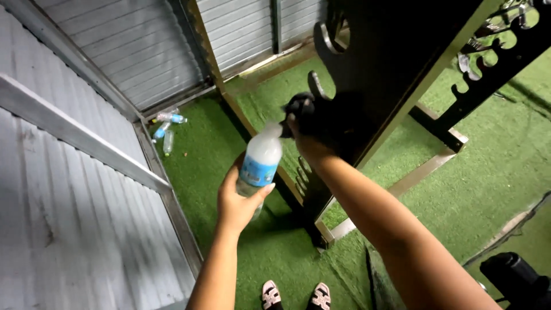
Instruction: Wiping down a weight rack using a grey cloth and water from a plastic bottle.
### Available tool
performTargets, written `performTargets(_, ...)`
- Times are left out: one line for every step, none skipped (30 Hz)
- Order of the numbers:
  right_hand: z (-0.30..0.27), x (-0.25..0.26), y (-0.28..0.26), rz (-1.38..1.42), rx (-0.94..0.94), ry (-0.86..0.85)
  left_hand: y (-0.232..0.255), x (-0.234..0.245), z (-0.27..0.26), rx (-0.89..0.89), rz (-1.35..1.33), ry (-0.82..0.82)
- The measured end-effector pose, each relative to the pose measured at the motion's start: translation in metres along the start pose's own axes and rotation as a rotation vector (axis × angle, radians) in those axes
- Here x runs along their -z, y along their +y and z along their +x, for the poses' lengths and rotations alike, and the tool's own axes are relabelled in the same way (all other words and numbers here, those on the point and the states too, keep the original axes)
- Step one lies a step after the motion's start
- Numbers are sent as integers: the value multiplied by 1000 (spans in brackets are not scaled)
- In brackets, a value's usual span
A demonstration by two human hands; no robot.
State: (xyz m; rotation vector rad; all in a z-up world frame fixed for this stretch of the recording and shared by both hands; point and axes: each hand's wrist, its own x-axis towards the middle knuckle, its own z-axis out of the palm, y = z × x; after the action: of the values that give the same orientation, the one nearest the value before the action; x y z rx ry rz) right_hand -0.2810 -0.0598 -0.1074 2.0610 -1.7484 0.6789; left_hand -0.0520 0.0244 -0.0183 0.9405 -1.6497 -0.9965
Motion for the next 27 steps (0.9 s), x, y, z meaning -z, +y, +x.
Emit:
performTargets(-27,-45,22,33,-18,-4,-5,-1,0,-2,-2,0)
performTargets(-56,-87,40,66,-35,-7,-10,-3,-1,21,-22,13)
performTargets(-83,-129,52,103,-50,-20,-15,-5,-7,53,-43,29)
performTargets(-71,-73,40,104,-47,-28,-11,-7,-9,60,-46,33)
performTargets(-75,-27,23,323,-381,-287,-7,-9,-6,-3,-22,35)
performTargets(-74,30,13,542,-710,-553,-3,-10,-3,-66,3,38)
performTargets(-83,40,14,543,-706,-562,-2,-14,-2,-58,4,43)
performTargets(-92,50,15,467,-497,-386,-1,-18,-1,-31,7,52)
performTargets(-101,59,16,390,-287,-212,-2,-21,1,-3,8,62)
performTargets(-100,71,17,393,-283,-221,-4,-25,0,6,9,68)
performTargets(-97,85,19,270,-9,-23,-4,-29,0,-40,-8,76)
performTargets(-94,99,22,145,265,174,-4,-34,0,-87,-25,83)
performTargets(-95,91,31,152,266,166,-1,-38,-5,-77,-24,87)
performTargets(-94,83,40,-9,400,223,3,-42,-9,-40,-58,95)
performTargets(-88,74,51,-178,530,289,7,-45,-6,-13,-92,100)
performTargets(-93,36,62,-177,529,292,6,-49,-7,-15,-89,100)
performTargets(-100,-4,69,-358,484,20,4,-51,-11,14,-99,90)
performTargets(-107,-43,75,-534,432,-255,2,-52,-14,44,-108,81)
performTargets(-120,-68,73,-529,432,-250,-1,-54,-18,41,-101,82)
performTargets(-134,-94,71,-517,366,-180,-4,-55,-21,60,-35,88)
performTargets(-151,-119,67,-502,303,-116,-8,-57,-28,86,31,95)
performTargets(-249,-183,95,-494,304,-117,-9,-59,-34,90,37,97)
performTargets(-276,-238,116,-784,602,-182,-10,-61,-39,85,3,88)
performTargets(-255,-303,111,-1071,903,-244,-10,-62,-44,79,-31,79)
performTargets(-257,-253,108,-1066,899,-242,-13,-62,-46,80,-24,76)
performTargets(-236,-211,90,-815,578,-276,-16,-62,-49,59,6,74)
performTargets(-199,-166,68,-557,268,-302,-18,-62,-55,45,33,76)
